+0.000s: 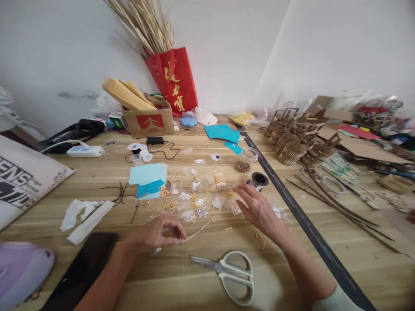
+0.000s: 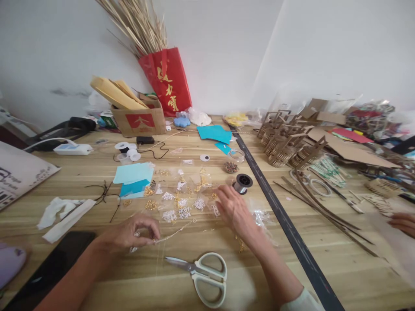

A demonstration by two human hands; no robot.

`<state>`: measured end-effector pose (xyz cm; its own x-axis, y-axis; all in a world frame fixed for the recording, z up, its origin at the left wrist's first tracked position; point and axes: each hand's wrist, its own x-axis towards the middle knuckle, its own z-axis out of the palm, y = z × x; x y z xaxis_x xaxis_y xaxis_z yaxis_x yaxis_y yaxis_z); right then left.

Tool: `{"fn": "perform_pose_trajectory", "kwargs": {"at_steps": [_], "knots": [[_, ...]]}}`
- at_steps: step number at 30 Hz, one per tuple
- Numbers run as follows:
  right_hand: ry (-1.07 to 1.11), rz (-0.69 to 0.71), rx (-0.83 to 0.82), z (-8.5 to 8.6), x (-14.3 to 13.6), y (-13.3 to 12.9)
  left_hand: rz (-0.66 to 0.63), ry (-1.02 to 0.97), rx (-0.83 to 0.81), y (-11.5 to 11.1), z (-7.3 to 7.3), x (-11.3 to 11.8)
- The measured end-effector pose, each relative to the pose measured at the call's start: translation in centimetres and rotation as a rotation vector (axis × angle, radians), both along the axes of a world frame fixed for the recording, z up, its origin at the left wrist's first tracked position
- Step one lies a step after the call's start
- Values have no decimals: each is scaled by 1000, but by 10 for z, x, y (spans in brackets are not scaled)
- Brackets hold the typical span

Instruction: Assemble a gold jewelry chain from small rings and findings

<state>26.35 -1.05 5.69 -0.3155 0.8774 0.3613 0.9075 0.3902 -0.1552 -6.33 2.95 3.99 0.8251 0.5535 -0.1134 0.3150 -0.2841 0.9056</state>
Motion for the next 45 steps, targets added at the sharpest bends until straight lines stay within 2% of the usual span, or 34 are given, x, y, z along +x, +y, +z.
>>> {"fn": "perform_pose_trajectory", "kwargs": {"at_steps": [2,5,10,17,21,26,31,34,39,45], "knots": [[8,171,-116,3,-21,-5,3,6,-10,0,1,0],[-97,299,-214,0,-49,-10,16,13,3,-1,6,1],[-228,290,-281,-17,-66,-10,40,29,0,-3,11,1],[-269,238,-201,-34,-55,-13,56,29,40,-1,7,-3],[-251,203,-225,-26,-44,-11,96,90,54,1,5,-3],[-77,167,-351,-11,-28,-8,213,100,49,3,-4,-4],[27,191,-440,-14,-17,-7,271,118,-53,2,-11,-4],[28,188,-471,-16,-16,-6,285,127,-54,2,-12,-3],[8,185,-489,-18,-15,-6,287,225,78,0,-8,-1],[-45,155,-503,-15,-18,-7,256,384,196,-5,7,6]]}}
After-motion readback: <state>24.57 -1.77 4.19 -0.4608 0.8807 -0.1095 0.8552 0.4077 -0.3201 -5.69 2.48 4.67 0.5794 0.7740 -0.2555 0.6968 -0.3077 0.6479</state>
